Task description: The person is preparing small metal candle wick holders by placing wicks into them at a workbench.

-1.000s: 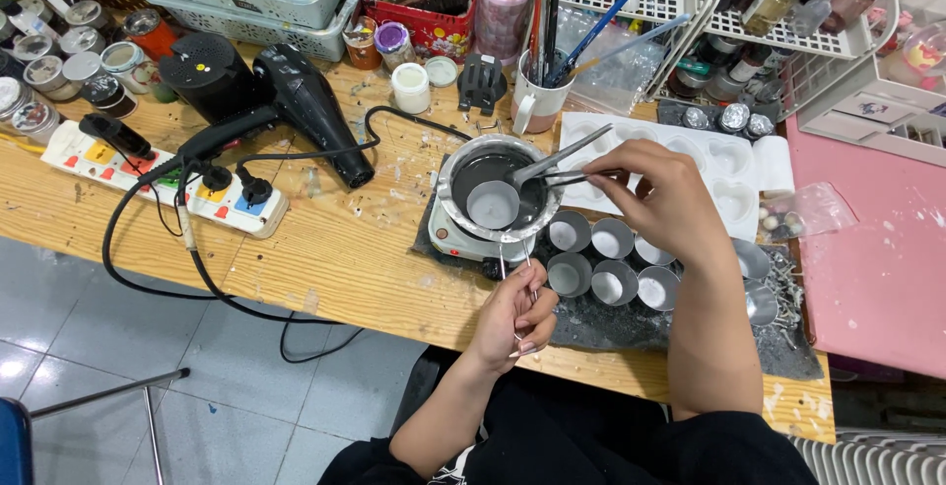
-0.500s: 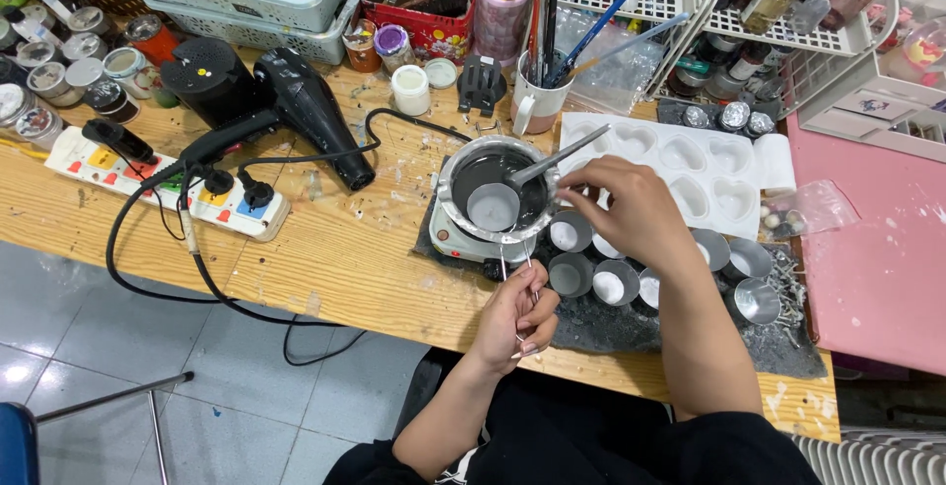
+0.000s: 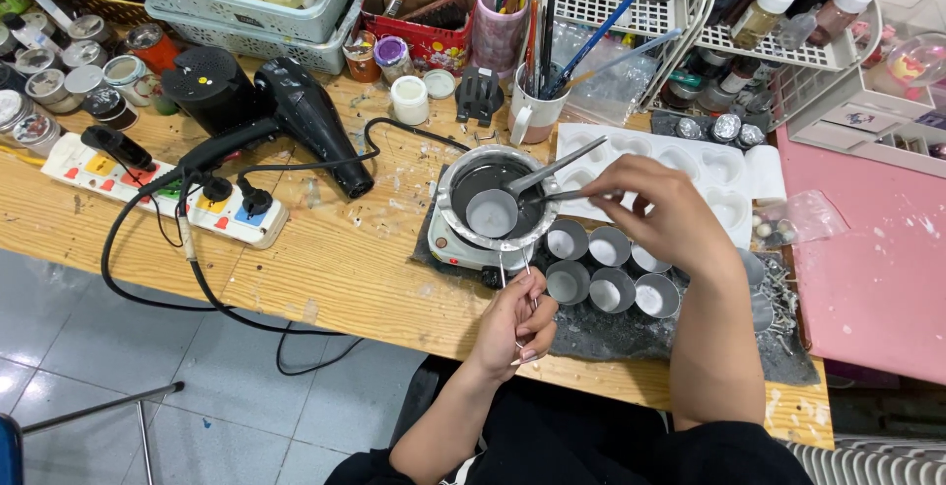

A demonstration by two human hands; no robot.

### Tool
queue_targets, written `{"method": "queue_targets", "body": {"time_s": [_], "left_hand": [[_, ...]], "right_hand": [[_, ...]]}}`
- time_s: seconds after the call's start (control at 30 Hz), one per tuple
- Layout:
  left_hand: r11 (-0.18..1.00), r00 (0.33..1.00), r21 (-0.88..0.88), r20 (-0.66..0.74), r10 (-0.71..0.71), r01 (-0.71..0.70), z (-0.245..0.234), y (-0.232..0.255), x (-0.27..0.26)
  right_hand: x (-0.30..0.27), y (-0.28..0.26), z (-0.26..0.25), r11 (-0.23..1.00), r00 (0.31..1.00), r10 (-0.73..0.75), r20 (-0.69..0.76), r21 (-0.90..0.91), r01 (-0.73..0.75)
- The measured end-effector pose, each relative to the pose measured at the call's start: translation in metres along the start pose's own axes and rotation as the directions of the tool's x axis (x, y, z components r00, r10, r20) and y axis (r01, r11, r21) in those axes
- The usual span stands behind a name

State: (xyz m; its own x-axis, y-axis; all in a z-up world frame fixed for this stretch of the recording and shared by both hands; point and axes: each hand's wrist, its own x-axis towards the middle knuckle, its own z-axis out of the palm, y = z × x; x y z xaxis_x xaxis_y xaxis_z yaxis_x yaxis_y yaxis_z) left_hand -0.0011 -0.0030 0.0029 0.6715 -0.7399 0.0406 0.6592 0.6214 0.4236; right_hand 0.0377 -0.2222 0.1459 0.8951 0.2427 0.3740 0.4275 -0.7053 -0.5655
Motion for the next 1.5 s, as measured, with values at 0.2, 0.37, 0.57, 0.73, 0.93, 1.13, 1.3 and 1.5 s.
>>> {"method": "queue_targets", "body": {"time_s": [0.2, 0.37, 0.57, 0.73, 0.93, 1.13, 1.3, 1.5], "left_hand": [[1.0, 0.999, 0.01, -0.034, -0.024, 0.025, -0.001, -0.002, 0.0], [1.0, 1.0, 0.006, -0.015, -0.022, 0.022, -0.003, -0.001, -0.001], [1.0, 1.0, 0.001, -0.007, -0.019, 0.019, -0.004, -0.002, 0.001], [1.0, 1.0, -0.011, 0.0, -0.013, 0.013, -0.003, -0.002, 0.001], [1.0, 1.0, 0.012, 0.0, 0.002, -0.002, -0.004, -0.005, 0.004], [0.999, 1.0, 0.034, -0.028, 0.004, -0.004, -0.004, -0.008, 0.003], [0.999, 1.0, 0.032, -0.022, 0.004, -0.004, -0.005, -0.007, 0.003], [1.0, 1.0, 0.016, -0.01, 0.009, -0.009, -0.005, -0.006, 0.003]], "right_hand": [[0.001, -0.021, 0.017, 0.98, 0.996, -0.046, 0.074, -0.192, 0.059], [-0.002, -0.02, 0.022, 0.97, 0.996, -0.069, 0.049, -0.232, 0.078], [-0.007, -0.012, 0.013, 0.967, 0.999, -0.052, -0.012, -0.251, 0.048], [-0.011, -0.022, -0.007, 0.972, 0.991, -0.077, -0.105, -0.228, 0.052], [-0.009, -0.014, 0.006, 0.974, 0.998, -0.056, -0.024, -0.219, 0.049], [0.003, -0.021, 0.016, 0.917, 0.994, -0.055, 0.093, -0.39, 0.087], [0.0, -0.02, 0.006, 0.929, 0.997, -0.035, 0.067, -0.367, 0.057], [-0.023, -0.013, -0.011, 0.986, 0.998, -0.011, -0.068, -0.167, 0.0]]}}
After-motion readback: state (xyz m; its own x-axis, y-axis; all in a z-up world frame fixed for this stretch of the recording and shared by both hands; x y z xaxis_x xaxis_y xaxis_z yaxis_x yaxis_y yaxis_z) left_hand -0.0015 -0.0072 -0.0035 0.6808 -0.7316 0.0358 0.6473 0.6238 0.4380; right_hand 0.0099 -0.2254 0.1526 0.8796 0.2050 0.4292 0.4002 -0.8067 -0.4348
